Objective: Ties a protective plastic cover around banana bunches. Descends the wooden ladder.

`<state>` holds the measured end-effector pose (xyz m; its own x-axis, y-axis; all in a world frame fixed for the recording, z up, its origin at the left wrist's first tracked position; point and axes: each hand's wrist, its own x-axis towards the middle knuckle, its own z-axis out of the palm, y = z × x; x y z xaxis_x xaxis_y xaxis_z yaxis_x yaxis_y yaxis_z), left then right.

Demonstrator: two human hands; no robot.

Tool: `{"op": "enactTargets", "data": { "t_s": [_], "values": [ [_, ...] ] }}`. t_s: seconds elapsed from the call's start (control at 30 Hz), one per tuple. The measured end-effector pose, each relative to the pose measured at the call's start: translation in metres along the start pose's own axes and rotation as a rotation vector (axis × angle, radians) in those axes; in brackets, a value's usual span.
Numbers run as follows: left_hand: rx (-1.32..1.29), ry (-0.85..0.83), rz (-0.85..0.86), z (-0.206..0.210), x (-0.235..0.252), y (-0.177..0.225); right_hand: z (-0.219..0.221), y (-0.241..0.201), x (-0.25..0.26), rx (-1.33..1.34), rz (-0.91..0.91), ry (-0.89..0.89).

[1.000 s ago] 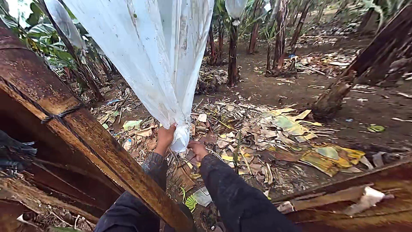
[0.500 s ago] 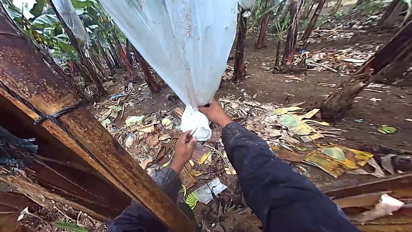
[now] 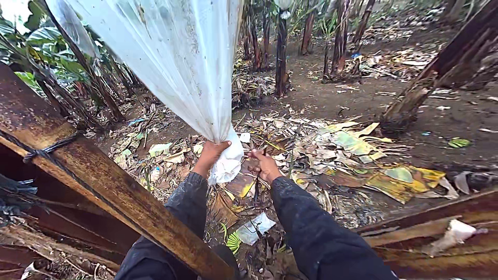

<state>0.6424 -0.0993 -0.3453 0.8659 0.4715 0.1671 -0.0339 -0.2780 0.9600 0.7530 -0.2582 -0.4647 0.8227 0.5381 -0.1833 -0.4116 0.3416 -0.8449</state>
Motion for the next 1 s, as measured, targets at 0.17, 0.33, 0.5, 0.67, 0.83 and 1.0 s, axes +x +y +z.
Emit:
{"op": "enactTargets", "data": {
  "t_s": [0.17, 0.33, 0.5, 0.67, 0.83, 1.0],
  "values": [
    [0.032, 0.029, -0.063, 0.018, -0.034, 0.022, 0.034, -0.016, -0.014, -0.285, -0.190, -0.196],
    [0.386, 0.159, -0.130, 0.023, -0.030, 0.000, 0.061, 0.033, -0.025, -0.305, -0.012, -0.381],
    [-0.090, 0.110, 0.046, 0.006, -0.049, -0.041, 0.037, 0.005, -0.007, -0.250, -0.051, -0.178],
    [-0.556, -0.025, -0.188, 0.022, -0.088, -0.067, 0.048, -0.036, 0.008, 0.015, -0.229, -0.103],
    [-0.585, -0.104, -0.268, 0.031, -0.087, -0.059, 0.109, -0.038, -0.020, 0.111, -0.234, -0.162],
    [-0.002, 0.008, -0.116, -0.001, -0.096, -0.048, 0.107, -0.082, -0.036, -0.798, -0.412, -0.369]
  ]
}}
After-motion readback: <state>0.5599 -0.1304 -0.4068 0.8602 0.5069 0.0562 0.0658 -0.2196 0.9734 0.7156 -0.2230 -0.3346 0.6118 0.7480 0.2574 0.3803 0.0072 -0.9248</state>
